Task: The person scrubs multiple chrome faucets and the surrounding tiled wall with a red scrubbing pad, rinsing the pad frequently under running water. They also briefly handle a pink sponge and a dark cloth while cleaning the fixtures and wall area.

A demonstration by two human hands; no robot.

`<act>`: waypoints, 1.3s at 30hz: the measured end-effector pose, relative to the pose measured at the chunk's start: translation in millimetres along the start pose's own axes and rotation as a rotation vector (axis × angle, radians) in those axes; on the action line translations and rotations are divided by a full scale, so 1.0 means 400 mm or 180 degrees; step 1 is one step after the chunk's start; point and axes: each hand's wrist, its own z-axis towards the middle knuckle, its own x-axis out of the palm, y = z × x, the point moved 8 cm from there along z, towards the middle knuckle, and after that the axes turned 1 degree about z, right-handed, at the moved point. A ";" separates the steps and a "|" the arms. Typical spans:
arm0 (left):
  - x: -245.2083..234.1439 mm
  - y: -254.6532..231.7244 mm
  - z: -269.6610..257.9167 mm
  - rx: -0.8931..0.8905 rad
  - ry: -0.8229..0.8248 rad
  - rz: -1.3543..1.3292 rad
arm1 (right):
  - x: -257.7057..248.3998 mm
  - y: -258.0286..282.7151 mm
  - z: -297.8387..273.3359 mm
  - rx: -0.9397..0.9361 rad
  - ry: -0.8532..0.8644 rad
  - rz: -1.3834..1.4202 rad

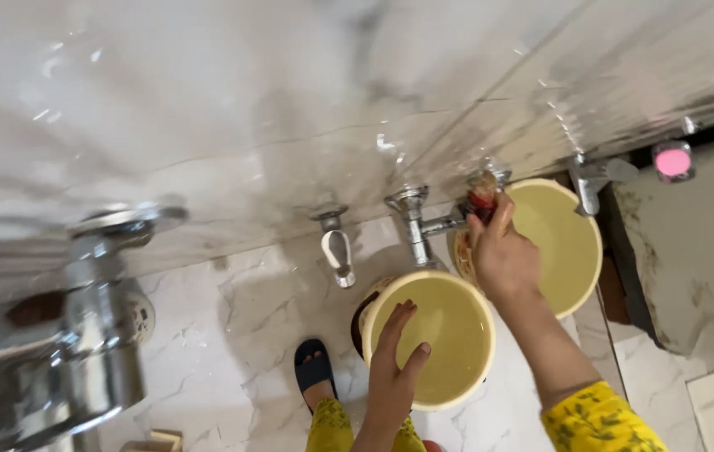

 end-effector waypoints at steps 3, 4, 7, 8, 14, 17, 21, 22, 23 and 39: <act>0.023 0.004 0.024 0.0117 0.0063 0.0095 | 0.030 -0.022 0.013 -0.0327 -0.0447 0.0276; 0.034 -0.002 0.014 0.0093 0.0108 0.0127 | 0.032 -0.047 -0.045 -0.0272 -0.0442 0.0300; 0.069 -0.024 0.039 0.0083 0.0235 0.0123 | 0.074 -0.126 -0.129 0.0173 -0.0184 0.0620; 0.080 -0.021 0.048 0.0059 0.0196 0.0079 | 0.105 -0.172 -0.125 0.0444 -0.0165 0.0403; 0.155 -0.004 0.070 -0.0234 0.0245 -0.0034 | 0.101 -0.088 0.039 -0.0186 -0.0829 -0.0208; 0.156 0.001 0.082 -0.0349 0.0241 0.0043 | -0.057 -0.051 -0.083 0.0137 -0.0583 0.0453; 0.151 0.050 0.080 -0.1221 0.0214 -0.0393 | 0.022 -0.228 -0.267 0.2256 0.0490 0.3027; 0.168 0.023 0.087 -0.1218 0.0247 -0.0366 | 0.032 -0.250 -0.302 0.2276 0.0469 0.3058; 0.185 0.017 0.071 -0.1511 0.0456 -0.0072 | 0.051 -0.251 -0.337 0.2079 0.0372 0.3897; 0.011 0.028 0.079 -0.1213 0.0154 -0.0055 | 0.221 -0.265 -0.357 0.2851 0.0808 0.5982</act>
